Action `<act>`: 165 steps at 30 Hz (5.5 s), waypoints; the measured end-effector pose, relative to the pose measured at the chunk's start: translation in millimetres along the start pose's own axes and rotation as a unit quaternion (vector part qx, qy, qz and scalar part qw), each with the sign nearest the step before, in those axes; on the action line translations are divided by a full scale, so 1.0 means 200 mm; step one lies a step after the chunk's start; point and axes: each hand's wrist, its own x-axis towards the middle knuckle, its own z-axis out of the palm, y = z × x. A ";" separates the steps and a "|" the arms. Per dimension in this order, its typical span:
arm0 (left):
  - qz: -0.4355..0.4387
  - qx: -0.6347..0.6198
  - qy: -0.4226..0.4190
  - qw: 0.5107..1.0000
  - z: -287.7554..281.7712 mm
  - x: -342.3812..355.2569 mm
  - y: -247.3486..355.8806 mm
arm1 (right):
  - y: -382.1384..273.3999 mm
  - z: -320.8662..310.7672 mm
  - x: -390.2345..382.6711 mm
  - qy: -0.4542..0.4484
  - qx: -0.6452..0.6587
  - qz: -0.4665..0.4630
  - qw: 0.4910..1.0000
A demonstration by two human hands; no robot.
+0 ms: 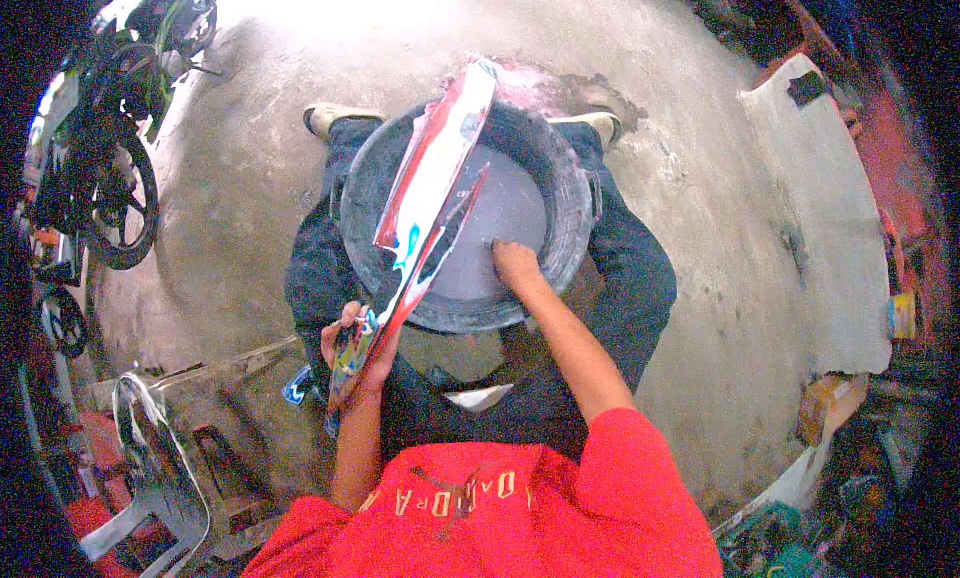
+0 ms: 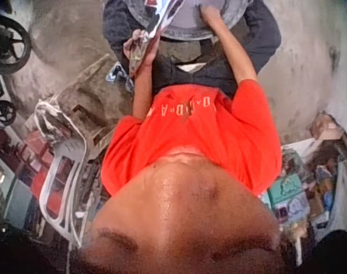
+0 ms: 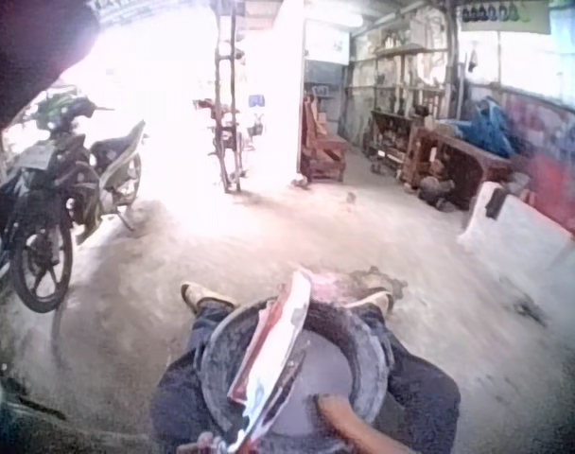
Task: The person sands a multicolored motorcycle fairing piece using a small sanding block while dipping the piece and block into a bucket of water.
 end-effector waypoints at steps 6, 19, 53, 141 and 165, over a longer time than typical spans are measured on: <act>-0.010 -0.002 -0.015 1.000 0.04 0.02 -0.03 | 0.07 0.20 0.07 -0.083 0.028 -0.032 0.996; -0.008 0.007 -0.014 1.000 0.02 0.01 -0.02 | -0.06 -0.21 0.02 0.118 0.507 0.044 0.853; 0.020 0.024 0.036 0.999 0.44 0.09 -0.08 | -0.70 -0.70 -0.46 0.310 0.178 -0.472 0.806; -0.008 0.015 0.068 0.998 0.96 0.39 -0.07 | -0.62 -1.17 -0.32 0.228 0.209 -0.507 0.805; 0.017 0.058 0.080 0.995 0.97 0.49 -0.13 | -0.54 -1.19 -0.09 0.260 0.213 -0.409 0.848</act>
